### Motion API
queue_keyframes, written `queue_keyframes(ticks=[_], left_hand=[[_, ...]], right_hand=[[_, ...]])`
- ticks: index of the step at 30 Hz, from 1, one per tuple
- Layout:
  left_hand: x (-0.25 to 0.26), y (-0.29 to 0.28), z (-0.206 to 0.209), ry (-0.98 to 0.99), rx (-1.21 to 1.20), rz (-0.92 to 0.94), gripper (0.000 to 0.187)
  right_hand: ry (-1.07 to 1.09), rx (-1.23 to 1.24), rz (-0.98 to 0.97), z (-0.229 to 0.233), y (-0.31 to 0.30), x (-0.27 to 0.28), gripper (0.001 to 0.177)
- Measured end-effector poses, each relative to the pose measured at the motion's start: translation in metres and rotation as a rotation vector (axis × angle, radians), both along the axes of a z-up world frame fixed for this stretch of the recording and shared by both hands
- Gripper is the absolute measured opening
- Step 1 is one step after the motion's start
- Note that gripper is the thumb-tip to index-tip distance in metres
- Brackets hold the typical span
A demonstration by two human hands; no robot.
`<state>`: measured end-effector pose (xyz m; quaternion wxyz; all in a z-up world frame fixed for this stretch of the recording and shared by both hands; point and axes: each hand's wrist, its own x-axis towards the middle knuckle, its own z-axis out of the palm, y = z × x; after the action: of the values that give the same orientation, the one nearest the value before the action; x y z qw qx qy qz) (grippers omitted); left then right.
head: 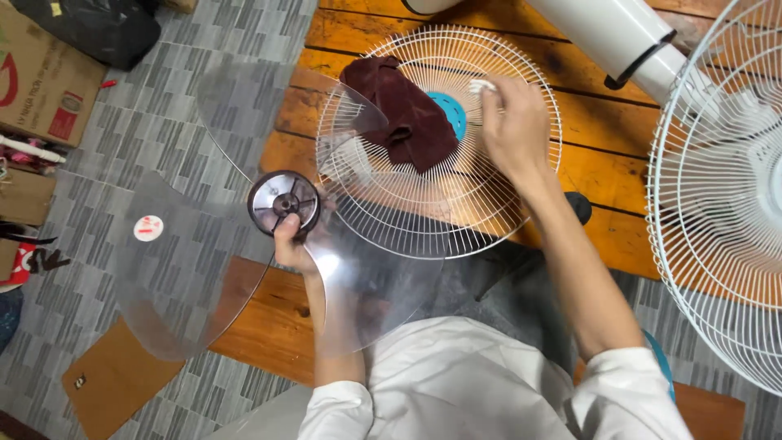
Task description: Cleaning the blades and grill of a disassembled electric fan using a cloth
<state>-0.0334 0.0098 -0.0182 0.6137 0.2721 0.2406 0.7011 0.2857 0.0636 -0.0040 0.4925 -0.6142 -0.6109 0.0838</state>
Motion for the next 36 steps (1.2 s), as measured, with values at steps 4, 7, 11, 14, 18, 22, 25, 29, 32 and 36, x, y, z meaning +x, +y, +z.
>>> queue_keyframes(ticks=[4, 7, 11, 14, 18, 22, 25, 29, 32, 36], left_hand=[[-0.01, -0.002, -0.018, -0.031, 0.092, 0.127, 0.056], [-0.017, 0.002, -0.024, -0.003, 0.11, 0.103, 0.057], [-0.007, 0.01, -0.026, 0.033, 0.022, 0.253, 0.017], [-0.017, 0.005, -0.075, 0.065, -0.145, 0.294, 0.03], [-0.004, 0.009, 0.012, 0.222, -0.241, 0.169, 0.022], [-0.007, 0.027, -0.04, 0.157, 0.047, 0.401, 0.047], [0.001, 0.036, -0.046, 0.144, 0.076, 0.441, 0.053], [-0.001, 0.039, -0.055, 0.267, -0.023, 0.346, 0.043], [0.009, 0.037, -0.008, 0.065, -0.193, 0.302, 0.027], [-0.002, 0.037, -0.037, 0.138, -0.234, 0.308, 0.026]], right_hand=[[-0.47, -0.108, 0.018, -0.023, 0.028, 0.002, 0.03], [-0.46, -0.171, 0.058, -0.012, 0.025, -0.002, 0.038], [-0.391, 0.055, 0.039, -0.035, 0.012, -0.011, 0.014], [-0.242, -0.545, -0.042, -0.011, -0.025, -0.051, 0.062], [-0.221, -0.606, -0.006, -0.029, -0.021, -0.048, 0.039], [0.148, -0.101, 0.106, -0.02, -0.023, -0.052, 0.025], [0.334, -0.042, 0.171, -0.014, -0.024, -0.058, 0.021], [0.261, -0.1, 0.363, -0.003, -0.029, -0.058, 0.011], [0.3, -0.39, 0.518, 0.005, -0.035, -0.065, 0.023], [0.346, -0.521, 0.483, 0.012, -0.038, -0.063, 0.026]])
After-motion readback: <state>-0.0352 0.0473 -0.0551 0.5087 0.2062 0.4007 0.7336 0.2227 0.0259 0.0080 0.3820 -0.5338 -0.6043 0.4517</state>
